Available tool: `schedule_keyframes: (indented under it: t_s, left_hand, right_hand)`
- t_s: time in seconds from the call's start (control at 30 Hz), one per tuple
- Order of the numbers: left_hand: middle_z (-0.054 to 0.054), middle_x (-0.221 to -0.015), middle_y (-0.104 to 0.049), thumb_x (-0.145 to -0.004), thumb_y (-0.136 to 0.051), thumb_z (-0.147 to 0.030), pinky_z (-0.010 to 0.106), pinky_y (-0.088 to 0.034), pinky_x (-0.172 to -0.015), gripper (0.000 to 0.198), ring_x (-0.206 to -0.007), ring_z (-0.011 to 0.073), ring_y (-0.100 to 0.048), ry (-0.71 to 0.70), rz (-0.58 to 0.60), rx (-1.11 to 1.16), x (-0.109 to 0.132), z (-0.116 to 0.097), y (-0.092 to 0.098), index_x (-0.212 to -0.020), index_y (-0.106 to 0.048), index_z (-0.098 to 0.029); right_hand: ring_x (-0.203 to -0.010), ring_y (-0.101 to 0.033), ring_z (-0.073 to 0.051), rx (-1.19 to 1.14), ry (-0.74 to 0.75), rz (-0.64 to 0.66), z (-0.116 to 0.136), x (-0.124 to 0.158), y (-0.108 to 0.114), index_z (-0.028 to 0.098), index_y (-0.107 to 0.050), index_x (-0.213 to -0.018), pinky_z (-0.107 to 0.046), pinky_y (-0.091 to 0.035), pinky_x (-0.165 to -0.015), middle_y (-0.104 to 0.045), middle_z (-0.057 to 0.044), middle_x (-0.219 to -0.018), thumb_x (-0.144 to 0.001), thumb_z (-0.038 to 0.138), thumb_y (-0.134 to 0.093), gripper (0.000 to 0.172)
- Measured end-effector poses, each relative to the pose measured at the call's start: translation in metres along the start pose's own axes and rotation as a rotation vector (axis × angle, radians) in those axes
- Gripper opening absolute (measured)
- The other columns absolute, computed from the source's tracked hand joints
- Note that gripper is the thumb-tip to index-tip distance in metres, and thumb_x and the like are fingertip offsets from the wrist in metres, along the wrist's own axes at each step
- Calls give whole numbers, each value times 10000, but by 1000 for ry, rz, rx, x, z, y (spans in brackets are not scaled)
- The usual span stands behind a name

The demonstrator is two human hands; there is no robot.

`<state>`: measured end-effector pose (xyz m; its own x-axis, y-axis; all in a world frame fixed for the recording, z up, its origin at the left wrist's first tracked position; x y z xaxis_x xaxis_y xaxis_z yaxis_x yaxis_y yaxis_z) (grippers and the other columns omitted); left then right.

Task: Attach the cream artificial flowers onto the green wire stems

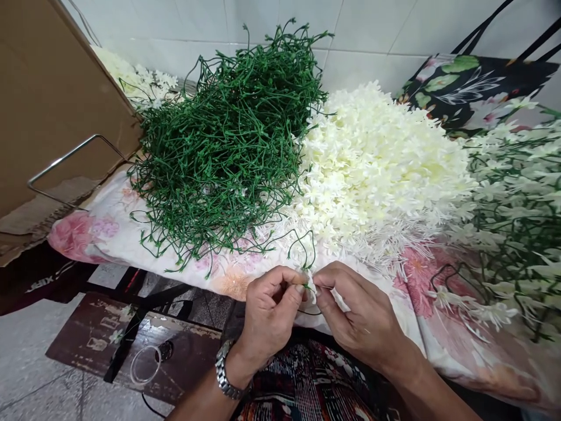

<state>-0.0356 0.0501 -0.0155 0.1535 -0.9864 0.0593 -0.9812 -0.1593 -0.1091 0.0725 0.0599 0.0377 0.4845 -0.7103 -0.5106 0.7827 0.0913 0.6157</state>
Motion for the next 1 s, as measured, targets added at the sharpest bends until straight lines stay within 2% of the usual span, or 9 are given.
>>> schedule_keyframes:
  t_s: [0.17, 0.43, 0.77, 0.9, 1.0]
  left_hand:
    - [-35, -541, -500, -741, -530, -165, 156, -347, -454, 97, -481, 67, -417, 21, 52, 8, -1, -1, -2, -652, -562, -145]
    - [-9, -555, -512, -732, -527, -180, 182, -341, -487, 125, -524, 87, -428, 127, 201, -17, -1, 1, -11, -639, -589, -126]
    - [-36, -507, -452, -735, -564, -173, 170, -295, -449, 174, -478, 66, -364, 112, 98, 49, -2, 12, -9, -567, -549, -134]
    - [-28, -547, -509, -771, -605, -248, 158, -310, -451, 154, -481, 61, -385, 111, 136, 172, 0, 14, -6, -657, -607, -144]
    - [-20, -564, -544, -742, -664, -302, 159, -334, -467, 159, -488, 63, -411, 51, 80, 286, 2, 3, 3, -689, -631, -156]
  right_hand:
    - [-654, -507, -102, -9, -6, 27, -1, 0, 0, 147, -497, -855, -218, -447, -575, -516, -26, -712, -825, 28, -441, 135]
    - [-677, -484, -119, 43, 104, 40, 7, 2, 6, 135, -502, -847, -241, -441, -597, -543, -32, -705, -826, 17, -450, 130]
    - [-668, -492, -149, 153, 159, 26, 12, 1, 0, 112, -515, -808, -275, -457, -578, -549, -66, -682, -831, 22, -427, 128]
    - [-718, -531, -142, 36, 101, 20, 7, 1, 13, 126, -531, -885, -266, -476, -624, -579, -56, -741, -840, 71, -461, 100]
    - [-750, -548, -136, 30, -1, -29, -2, 6, 28, 140, -527, -991, -260, -483, -651, -590, -51, -812, -834, 138, -516, 157]
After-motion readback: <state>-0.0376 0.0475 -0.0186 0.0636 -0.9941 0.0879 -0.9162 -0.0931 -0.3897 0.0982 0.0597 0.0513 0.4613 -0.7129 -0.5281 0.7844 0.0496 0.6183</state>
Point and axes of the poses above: each hand's wrist, its own x-axis away from the middle knuckle, its own y-axis out of the back of the hand, z = x × y, the point moved 8 cm from there along -x, towards the middle knuckle
